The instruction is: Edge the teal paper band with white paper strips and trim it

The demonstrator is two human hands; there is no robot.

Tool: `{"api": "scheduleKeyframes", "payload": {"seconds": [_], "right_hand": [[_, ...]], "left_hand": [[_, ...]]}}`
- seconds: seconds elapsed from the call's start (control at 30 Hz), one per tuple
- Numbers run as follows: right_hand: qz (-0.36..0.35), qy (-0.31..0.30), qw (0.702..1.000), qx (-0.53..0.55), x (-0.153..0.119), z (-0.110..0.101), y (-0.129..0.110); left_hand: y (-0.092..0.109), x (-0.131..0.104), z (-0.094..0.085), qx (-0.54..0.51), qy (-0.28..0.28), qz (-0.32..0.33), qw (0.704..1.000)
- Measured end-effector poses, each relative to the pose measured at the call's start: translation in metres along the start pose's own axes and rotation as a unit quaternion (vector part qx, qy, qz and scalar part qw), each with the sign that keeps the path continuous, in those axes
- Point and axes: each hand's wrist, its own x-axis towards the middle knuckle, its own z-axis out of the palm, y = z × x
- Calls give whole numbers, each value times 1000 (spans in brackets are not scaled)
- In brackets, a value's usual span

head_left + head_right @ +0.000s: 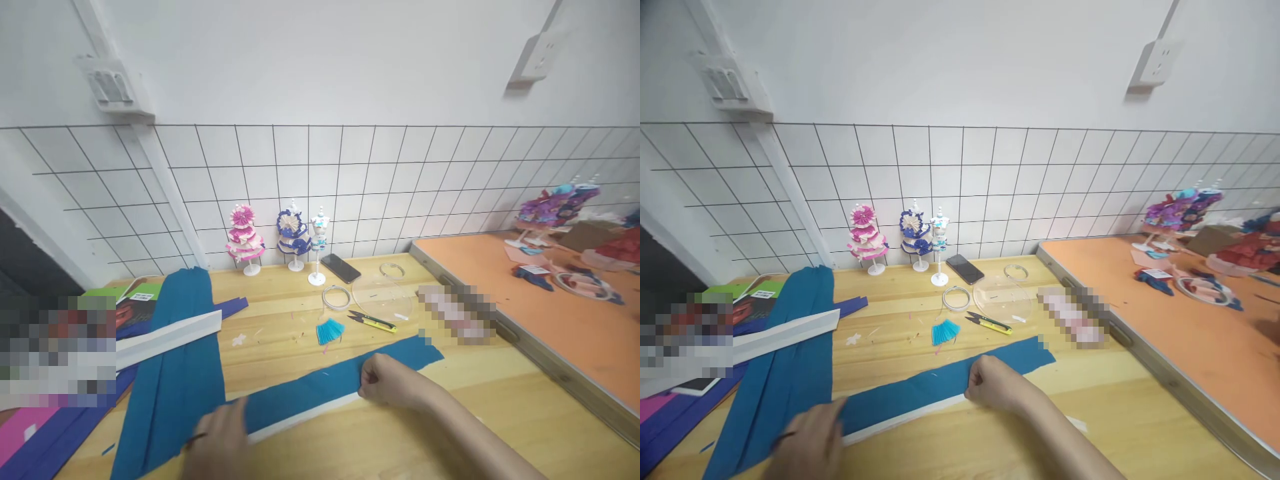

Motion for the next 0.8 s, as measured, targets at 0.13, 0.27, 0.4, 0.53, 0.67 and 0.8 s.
{"api": "scheduleKeyframes", "payload": {"seconds": [0.13, 0.27, 0.4, 0.53, 0.67, 0.8], "right_hand": [[-12, -3, 1000, -4, 1, -1, -1], [-26, 4, 1000, -12, 2, 0, -1], [-33, 16, 999, -13, 2, 1, 0], [-36, 22, 999, -5, -1, -3, 4], [-29, 45, 999, 7, -8, -19, 20], [-8, 78, 997, 28, -18, -37, 50]], "left_hand": [[82, 3, 56, -38, 76, 262, 961], [115, 1, 92, -44, 62, 271, 960], [109, 2, 99, -29, 66, 267, 961], [103, 4, 101, -11, 86, 281, 956], [103, 5, 105, -3, 93, 282, 955], [112, 3, 105, 1, 112, 251, 961]]}}
